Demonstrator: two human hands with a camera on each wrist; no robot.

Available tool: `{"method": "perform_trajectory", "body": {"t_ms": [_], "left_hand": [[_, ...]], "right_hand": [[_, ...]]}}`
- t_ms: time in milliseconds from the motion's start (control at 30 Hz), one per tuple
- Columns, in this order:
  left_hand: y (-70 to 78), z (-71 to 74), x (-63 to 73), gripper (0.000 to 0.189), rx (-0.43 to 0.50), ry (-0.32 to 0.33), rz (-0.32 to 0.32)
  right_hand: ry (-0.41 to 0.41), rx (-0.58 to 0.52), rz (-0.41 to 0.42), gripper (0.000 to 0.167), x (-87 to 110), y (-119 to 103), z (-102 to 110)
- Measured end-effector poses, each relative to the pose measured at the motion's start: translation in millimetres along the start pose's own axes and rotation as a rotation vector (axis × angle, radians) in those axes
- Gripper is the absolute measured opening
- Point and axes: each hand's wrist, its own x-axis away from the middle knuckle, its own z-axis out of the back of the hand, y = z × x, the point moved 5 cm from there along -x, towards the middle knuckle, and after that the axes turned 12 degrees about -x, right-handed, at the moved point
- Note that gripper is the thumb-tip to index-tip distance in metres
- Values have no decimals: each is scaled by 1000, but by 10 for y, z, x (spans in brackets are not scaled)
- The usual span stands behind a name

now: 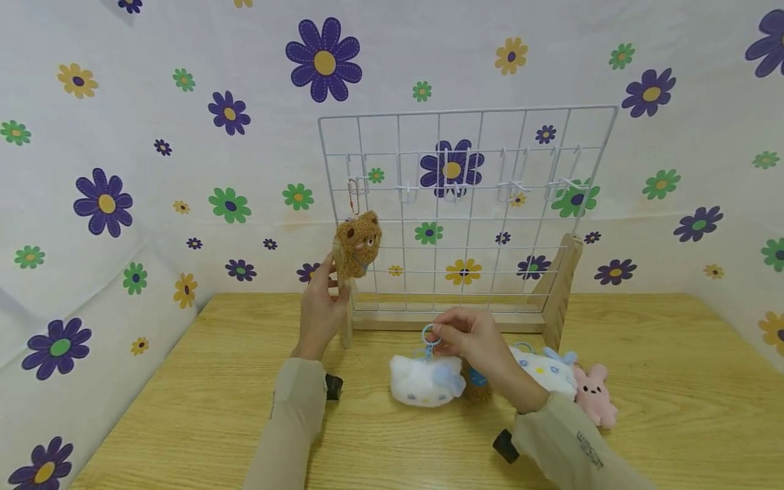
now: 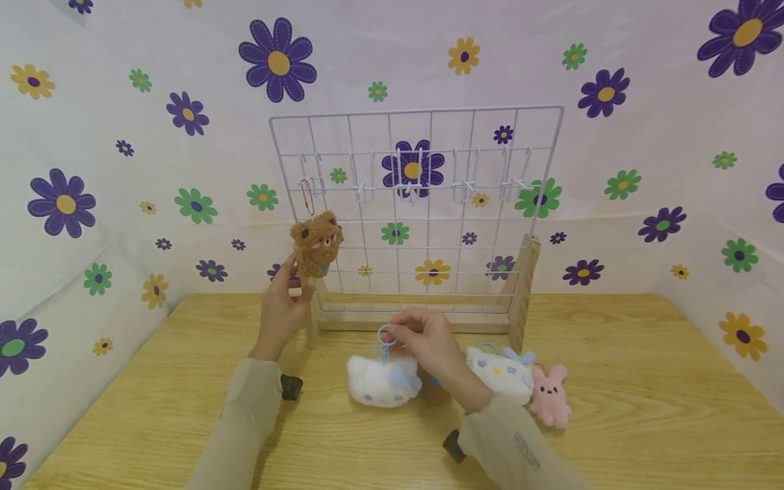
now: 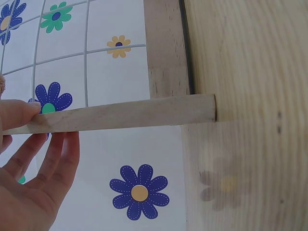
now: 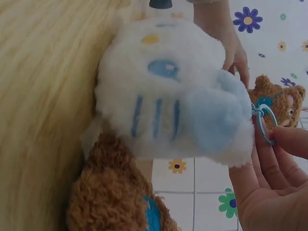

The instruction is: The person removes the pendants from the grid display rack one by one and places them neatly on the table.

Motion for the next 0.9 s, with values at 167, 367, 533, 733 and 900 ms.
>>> {"method": "perform_trajectory", "body": {"t_ms": [167,367,533,733,900], "left_hand": [[-8,-7,1,62,8,0,5],[-2,-6,1,63,11,-4,9],[5,-1,5,62,9,-6,10],[12,9,3,62,10,-5,8],[12,10,-2,62,6,-6,6]], "right_hand": [[1,35,30,15,-89,-6,37],[-19,133,59,18,-202,8,76],[-49,237,73,13,-300,26,65],[-72,341,30,10,-386,61,22],[-57,386,8,9,-427,92,19]]}}
